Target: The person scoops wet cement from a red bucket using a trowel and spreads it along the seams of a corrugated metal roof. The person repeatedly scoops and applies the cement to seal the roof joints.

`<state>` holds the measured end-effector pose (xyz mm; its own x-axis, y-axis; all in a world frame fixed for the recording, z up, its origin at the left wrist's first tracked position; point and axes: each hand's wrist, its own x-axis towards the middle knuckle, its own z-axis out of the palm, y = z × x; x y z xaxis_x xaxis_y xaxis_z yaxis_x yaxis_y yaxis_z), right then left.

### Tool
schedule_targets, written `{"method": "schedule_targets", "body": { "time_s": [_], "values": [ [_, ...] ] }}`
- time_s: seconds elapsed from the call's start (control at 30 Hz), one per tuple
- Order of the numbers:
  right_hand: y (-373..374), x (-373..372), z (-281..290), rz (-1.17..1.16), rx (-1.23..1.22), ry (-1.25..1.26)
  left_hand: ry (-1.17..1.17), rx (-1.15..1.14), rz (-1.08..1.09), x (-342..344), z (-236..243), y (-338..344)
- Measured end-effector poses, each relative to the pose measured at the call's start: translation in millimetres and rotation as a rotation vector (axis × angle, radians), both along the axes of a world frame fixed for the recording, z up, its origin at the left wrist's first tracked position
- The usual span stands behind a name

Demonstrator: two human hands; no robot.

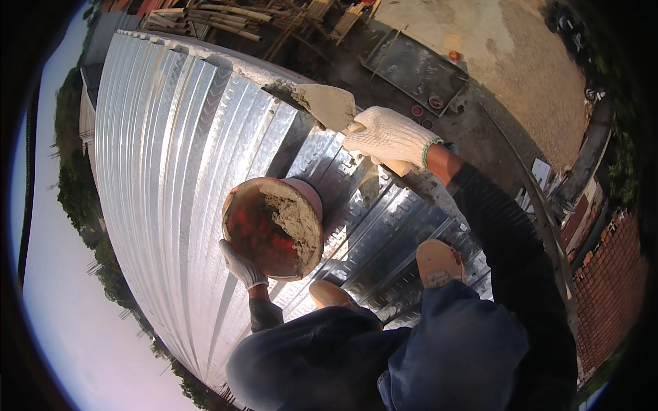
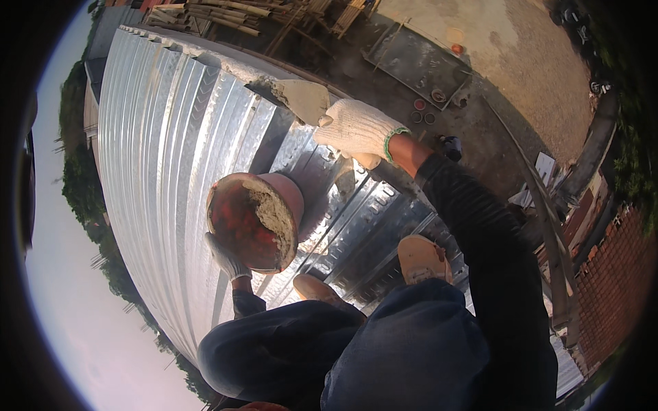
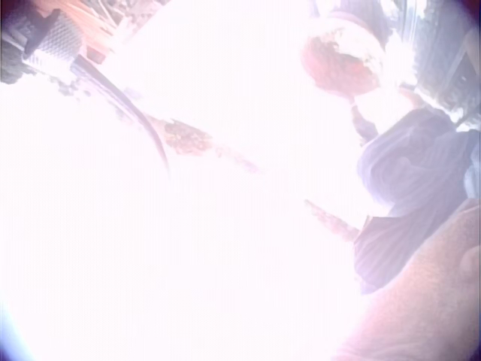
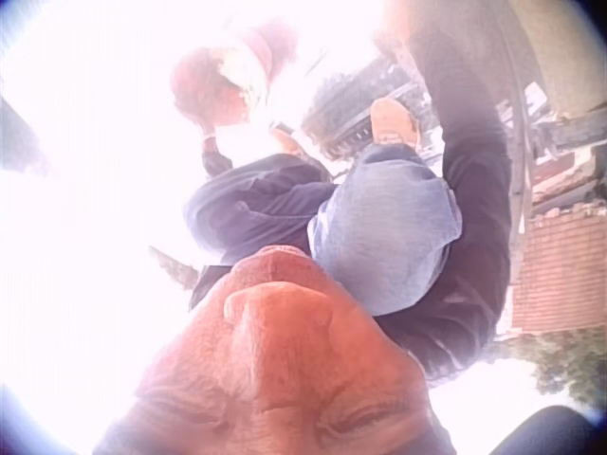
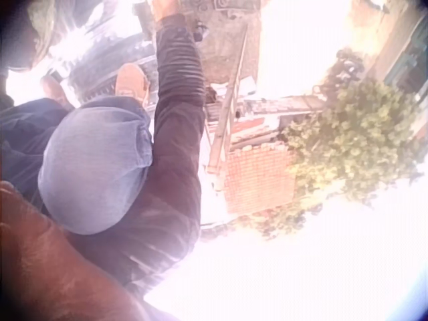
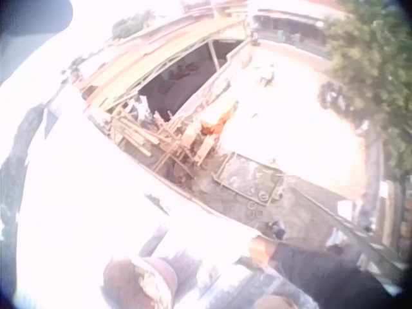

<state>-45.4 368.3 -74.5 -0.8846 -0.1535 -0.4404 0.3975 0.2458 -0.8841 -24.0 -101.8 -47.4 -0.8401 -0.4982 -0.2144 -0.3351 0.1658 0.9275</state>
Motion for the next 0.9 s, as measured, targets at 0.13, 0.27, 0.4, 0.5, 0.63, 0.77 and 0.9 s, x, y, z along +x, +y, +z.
{"method": "schedule_targets", "body": {
  "time_s": [0.13,0.27,0.4,0.5,0.63,0.77,0.9],
  "values": [
    [-30,-57,-4,0.100,0.433,0.195,-0.041,-0.110,0.018,1,10,4],
    [-67,-78,-1,0.175,0.825,0.375,-0.041,-0.021,-0.007,-2,1,14],
    [-105,-75,5,0.237,0.899,0.332,-0.012,0.024,-0.033,1,1,6],
    [-91,-62,6,0.262,0.922,0.389,-0.024,0.011,-0.014,0,3,-1],
    [-65,-22,5,0.337,1.002,0.449,-0.060,-0.042,-0.002,3,4,8],
    [-46,24,19,0.373,1.055,0.453,-0.015,-0.008,0.000,1,-1,4],
    [-22,55,19,0.297,1.023,0.412,-0.048,-0.053,0.006,2,4,6]
  ]
}}
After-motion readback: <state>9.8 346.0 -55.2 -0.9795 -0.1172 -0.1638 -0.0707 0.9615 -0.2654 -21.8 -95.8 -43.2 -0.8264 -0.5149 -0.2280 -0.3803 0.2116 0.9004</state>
